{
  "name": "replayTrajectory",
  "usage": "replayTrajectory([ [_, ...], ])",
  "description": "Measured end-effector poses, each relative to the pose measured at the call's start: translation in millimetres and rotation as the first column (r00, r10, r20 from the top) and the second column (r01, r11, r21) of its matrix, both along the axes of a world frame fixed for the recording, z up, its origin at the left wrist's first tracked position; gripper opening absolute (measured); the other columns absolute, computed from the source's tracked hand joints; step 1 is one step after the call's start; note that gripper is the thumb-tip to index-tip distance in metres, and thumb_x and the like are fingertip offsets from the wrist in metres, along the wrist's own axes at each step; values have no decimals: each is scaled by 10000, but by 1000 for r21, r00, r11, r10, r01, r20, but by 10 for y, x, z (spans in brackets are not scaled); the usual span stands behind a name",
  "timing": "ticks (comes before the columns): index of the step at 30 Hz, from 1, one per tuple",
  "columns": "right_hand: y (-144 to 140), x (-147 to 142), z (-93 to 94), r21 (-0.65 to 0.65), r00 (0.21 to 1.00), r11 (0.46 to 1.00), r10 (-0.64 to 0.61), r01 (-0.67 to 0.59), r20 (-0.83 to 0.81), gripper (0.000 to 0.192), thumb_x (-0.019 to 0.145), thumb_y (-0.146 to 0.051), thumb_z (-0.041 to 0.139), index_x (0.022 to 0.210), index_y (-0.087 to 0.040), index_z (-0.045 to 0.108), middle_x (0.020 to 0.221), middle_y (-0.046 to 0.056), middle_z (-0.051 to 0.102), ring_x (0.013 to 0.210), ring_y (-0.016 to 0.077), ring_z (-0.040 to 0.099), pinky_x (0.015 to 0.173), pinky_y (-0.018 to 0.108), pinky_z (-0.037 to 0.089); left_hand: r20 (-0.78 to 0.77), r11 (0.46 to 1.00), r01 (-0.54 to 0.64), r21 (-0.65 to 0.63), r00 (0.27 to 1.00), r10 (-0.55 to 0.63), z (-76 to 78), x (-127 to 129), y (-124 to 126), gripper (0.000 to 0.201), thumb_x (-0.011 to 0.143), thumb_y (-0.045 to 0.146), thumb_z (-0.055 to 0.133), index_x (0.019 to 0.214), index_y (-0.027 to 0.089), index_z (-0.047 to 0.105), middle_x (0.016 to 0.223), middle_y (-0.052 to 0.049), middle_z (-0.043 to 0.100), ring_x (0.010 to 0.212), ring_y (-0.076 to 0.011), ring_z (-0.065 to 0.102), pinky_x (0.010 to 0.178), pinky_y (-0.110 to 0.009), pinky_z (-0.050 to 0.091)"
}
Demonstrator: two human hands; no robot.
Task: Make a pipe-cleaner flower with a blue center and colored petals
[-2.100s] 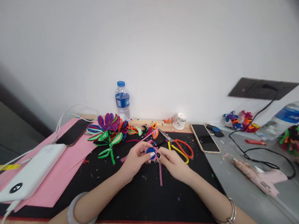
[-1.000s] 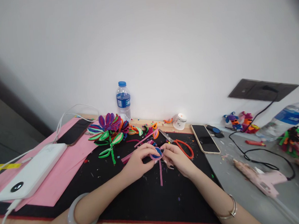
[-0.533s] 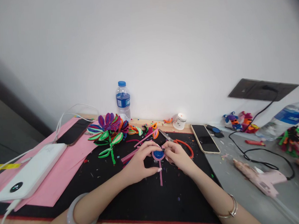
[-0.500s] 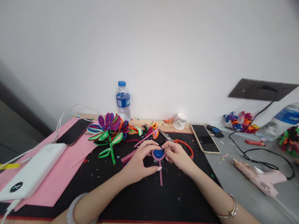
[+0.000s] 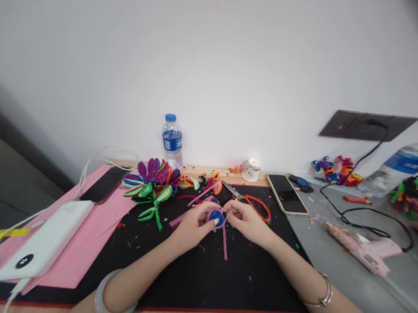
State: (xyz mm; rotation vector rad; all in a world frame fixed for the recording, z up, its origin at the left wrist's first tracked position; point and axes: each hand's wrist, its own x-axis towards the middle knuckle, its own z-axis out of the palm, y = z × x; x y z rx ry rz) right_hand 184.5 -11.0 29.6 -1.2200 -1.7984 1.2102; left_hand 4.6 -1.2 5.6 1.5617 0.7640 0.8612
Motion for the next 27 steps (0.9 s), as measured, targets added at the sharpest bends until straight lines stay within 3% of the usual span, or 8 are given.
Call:
replayTrajectory([
  [7,40,11,-35,-158,988,987,-19,-6,-154,173,834,-304,406,873,-170,507,591,-38,492,418,57,298,404,197,212,8,998,-61,12,998,61,-48,-19,29,217,771,178,514,985,160,550,794,-13,573,619,-104,543,608,-246,468],
  [16,17,20,-37,-3,1000,1000,-21,21,0,135,840,-294,430,805,-180,495,575,-52,459,496,78,383,485,202,296,2,999,-49,-23,999,49,-23,0,10,213,752,183,540,962,149,532,733,3,558,587,-99,544,598,-249,472],
  [27,-2,25,-9,96,991,995,13,-27,135,113,829,-208,401,744,-185,470,569,-52,425,511,88,370,501,210,272,-9,999,-27,-31,1000,27,-17,-1,-8,233,753,219,548,977,161,512,707,17,524,581,-100,532,590,-256,474],
])
